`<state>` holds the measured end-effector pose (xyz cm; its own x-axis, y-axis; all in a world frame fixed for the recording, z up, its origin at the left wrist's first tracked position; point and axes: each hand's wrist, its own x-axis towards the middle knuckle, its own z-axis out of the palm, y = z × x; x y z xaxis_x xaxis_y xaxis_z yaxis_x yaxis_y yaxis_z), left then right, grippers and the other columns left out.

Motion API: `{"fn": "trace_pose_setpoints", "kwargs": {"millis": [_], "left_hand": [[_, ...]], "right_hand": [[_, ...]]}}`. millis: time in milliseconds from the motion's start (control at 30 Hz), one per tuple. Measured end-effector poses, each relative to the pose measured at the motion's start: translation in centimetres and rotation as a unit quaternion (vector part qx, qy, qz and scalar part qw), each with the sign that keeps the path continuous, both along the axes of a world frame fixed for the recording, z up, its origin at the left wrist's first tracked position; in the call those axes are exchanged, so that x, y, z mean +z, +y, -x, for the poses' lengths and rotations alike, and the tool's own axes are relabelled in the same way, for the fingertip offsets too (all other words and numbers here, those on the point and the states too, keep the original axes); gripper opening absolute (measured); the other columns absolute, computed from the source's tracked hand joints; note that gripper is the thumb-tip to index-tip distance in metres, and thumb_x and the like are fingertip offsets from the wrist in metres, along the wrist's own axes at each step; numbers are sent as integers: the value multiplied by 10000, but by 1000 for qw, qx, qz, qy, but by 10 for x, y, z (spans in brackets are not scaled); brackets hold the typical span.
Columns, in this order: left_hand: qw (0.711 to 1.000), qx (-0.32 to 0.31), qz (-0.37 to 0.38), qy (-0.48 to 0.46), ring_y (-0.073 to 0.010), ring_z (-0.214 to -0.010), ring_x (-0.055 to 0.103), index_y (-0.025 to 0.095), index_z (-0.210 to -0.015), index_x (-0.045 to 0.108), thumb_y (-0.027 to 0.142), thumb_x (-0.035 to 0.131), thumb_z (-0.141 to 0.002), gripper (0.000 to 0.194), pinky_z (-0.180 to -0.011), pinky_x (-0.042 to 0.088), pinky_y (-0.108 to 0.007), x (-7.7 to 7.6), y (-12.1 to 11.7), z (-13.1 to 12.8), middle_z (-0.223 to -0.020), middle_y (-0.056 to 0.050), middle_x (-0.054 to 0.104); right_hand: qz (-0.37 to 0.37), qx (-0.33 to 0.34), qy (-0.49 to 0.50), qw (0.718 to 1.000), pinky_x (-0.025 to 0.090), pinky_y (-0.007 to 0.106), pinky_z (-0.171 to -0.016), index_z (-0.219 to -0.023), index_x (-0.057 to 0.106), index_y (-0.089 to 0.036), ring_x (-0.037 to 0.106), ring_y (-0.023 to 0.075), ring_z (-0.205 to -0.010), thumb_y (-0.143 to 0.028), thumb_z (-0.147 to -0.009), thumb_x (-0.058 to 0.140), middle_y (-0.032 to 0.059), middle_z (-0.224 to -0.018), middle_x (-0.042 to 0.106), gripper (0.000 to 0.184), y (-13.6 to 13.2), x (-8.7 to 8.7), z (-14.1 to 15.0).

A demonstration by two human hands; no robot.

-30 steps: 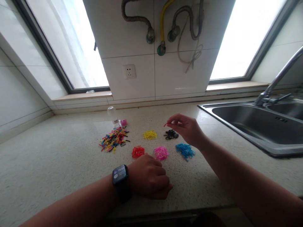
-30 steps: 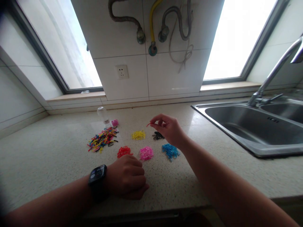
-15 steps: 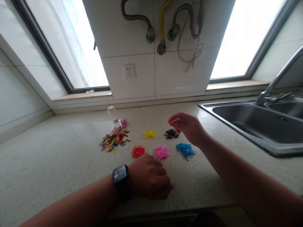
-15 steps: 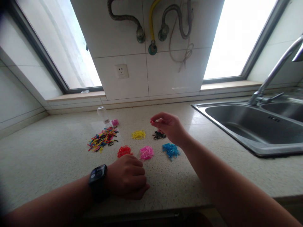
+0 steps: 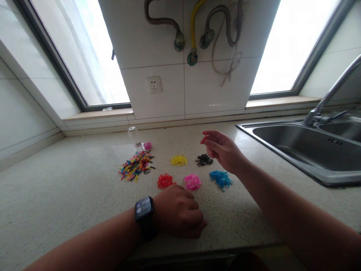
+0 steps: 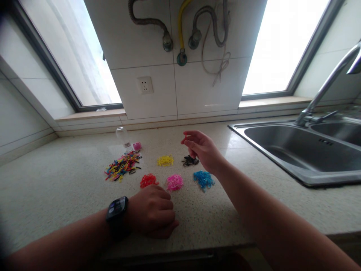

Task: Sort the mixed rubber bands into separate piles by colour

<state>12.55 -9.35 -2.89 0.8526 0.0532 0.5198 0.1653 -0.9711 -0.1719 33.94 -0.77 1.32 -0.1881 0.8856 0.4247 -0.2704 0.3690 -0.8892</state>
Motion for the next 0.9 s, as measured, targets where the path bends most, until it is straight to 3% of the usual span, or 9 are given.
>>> {"fn": "trace_pose_setpoints", "kwargs": {"millis": [433,900], "left_hand": [[1000,2,1,4,-113,-465,491,185,-581,497,298,542,-919,359,-453,265,-306,-1,0,-1,-488,26,515],[1000,-2,4,9,-120,-467,493,188,-587,509,302,538,-920,353,-450,271,-315,-3,1,0,-492,23,522]], "right_hand": [[0,-4,-29,1000,346,224,-427,-1130,632,-260,466,59,-493,-294,-829,726,-16,-859,694,317,-3,3,0],[15,19,-41,999,335,235,-425,-1071,645,-225,470,72,-508,-323,-843,698,13,-859,697,253,-7,5,2]]}}
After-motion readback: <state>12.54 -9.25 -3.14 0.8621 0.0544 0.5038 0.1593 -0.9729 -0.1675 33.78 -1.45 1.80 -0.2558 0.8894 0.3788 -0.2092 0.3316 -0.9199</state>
